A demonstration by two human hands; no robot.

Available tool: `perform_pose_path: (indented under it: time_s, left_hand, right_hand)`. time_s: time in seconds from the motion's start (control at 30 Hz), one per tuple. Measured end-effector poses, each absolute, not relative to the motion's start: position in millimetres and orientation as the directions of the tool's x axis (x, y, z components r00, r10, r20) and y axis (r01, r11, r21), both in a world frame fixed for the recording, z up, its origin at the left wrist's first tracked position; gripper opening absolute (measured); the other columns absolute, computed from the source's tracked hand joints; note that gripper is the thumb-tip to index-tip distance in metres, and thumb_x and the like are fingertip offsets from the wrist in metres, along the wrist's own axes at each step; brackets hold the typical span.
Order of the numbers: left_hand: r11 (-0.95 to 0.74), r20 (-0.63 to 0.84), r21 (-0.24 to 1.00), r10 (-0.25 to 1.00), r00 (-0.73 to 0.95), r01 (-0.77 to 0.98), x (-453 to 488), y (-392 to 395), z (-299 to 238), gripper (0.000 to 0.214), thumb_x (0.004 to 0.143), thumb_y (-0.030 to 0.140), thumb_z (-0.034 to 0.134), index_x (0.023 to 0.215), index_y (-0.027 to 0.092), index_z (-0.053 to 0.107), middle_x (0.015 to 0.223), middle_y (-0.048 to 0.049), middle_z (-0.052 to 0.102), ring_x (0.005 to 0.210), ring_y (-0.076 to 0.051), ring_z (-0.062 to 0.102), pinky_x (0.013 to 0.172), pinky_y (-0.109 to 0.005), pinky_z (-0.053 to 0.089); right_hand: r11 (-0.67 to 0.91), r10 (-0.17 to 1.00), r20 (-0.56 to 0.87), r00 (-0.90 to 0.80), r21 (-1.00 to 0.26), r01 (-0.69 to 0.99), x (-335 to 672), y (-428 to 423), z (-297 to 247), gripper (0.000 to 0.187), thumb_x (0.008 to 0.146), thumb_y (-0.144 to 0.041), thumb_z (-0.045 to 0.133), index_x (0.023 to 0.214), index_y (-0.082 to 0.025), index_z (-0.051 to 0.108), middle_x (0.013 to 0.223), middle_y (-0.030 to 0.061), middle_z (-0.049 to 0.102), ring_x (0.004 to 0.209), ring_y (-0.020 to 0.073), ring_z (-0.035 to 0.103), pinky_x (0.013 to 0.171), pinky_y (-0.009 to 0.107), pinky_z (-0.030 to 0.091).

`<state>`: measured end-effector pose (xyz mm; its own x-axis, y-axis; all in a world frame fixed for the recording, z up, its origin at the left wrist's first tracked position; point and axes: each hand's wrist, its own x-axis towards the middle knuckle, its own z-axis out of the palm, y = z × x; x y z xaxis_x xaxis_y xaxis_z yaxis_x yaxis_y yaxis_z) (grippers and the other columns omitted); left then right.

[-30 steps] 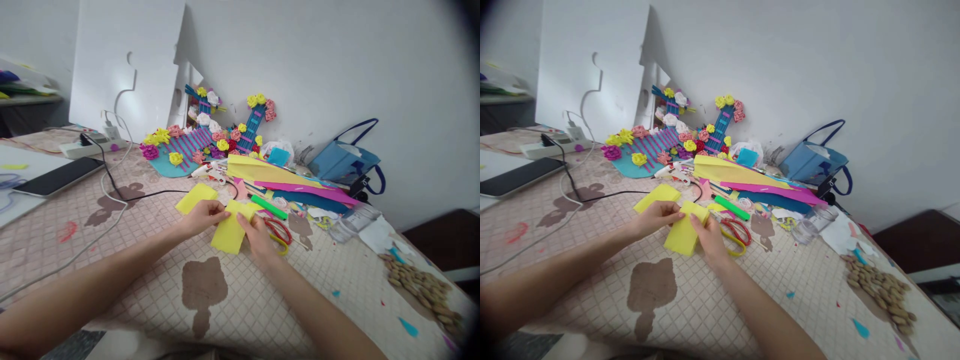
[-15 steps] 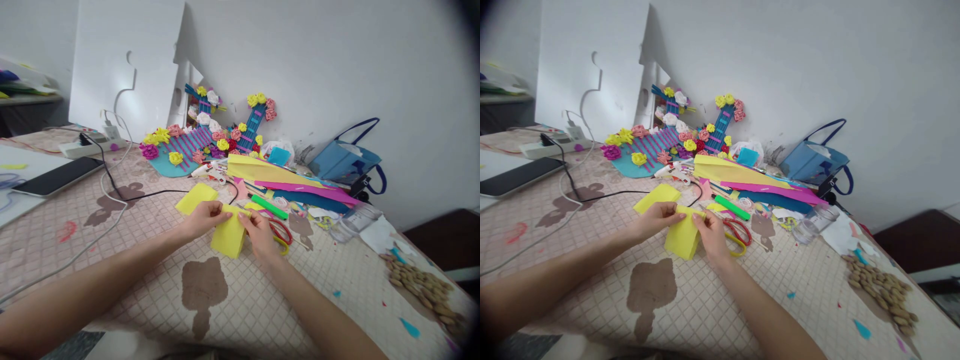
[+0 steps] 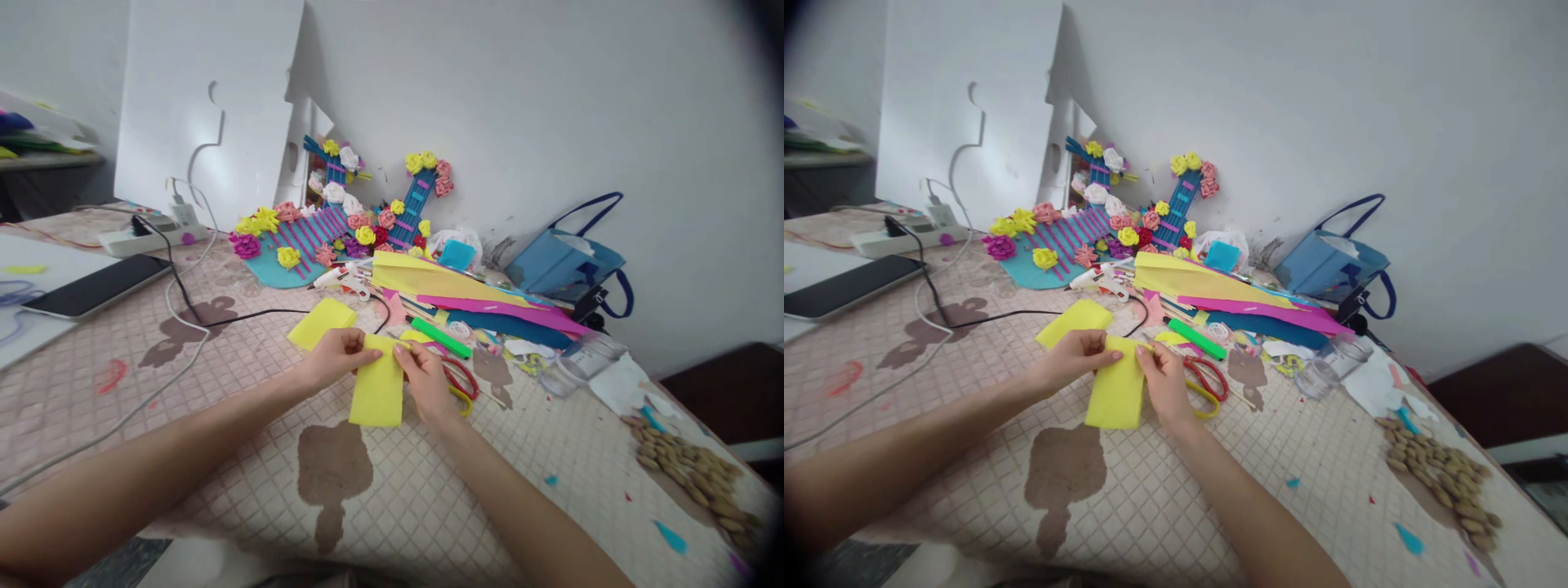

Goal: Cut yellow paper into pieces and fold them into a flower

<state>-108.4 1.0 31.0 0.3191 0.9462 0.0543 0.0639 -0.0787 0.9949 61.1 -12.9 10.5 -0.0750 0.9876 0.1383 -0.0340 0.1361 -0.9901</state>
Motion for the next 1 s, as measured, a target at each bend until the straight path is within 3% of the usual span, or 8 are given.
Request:
perform_pose_path:
  time_s: [0.4, 0.63, 1.0]
  left_hand:
    - [-0.039, 0.028, 0.999, 0.948, 0.316, 0.03, -107.2, -1.0, 37.1, 0.037, 0.06, 0.038, 0.074, 0.06, 0.015, 0.045, 0.053, 0.0062, 0.045, 0.049, -0.006, 0.045, 0.046, -0.018, 0.037]
    - [-0.053, 0.036, 0.997, 0.955, 0.295, 0.052, -108.1, -1.8, 35.7, 0.035, 0.071, 0.045, 0.063, 0.066, 0.013, 0.053, 0.059, 0.0026, 0.051, 0.054, -0.008, 0.05, 0.05, -0.019, 0.041]
    - [-0.084, 0.074, 0.996, 0.952, 0.298, 0.021, -109.3, 4.8, 28.0, 0.032, 0.068, 0.04, 0.068, 0.063, 0.013, 0.051, 0.055, 0.003, 0.05, 0.051, -0.007, 0.049, 0.047, -0.019, 0.041]
  right_hand:
    - [0.167, 0.982, 0.165, -0.091, -0.986, 0.016, 62.2, -13.9, 14.1, 0.024, 0.081, -0.043, 0.056, 0.072, -0.021, 0.053, 0.069, -0.0011, 0.05, 0.064, 0.0138, 0.046, 0.057, 0.024, 0.04]
    - [0.188, 0.977, 0.184, -0.108, -0.982, 0.031, 63.1, -12.6, 12.3, 0.026, 0.081, -0.043, 0.056, 0.073, -0.019, 0.053, 0.068, -0.002, 0.048, 0.061, 0.0121, 0.044, 0.055, 0.023, 0.037]
    - [0.158, 0.984, 0.158, -0.076, -0.987, -0.009, 65.1, -11.0, 13.4, 0.025, 0.081, -0.043, 0.056, 0.075, -0.019, 0.053, 0.066, -0.0029, 0.047, 0.061, 0.0115, 0.044, 0.054, 0.022, 0.035]
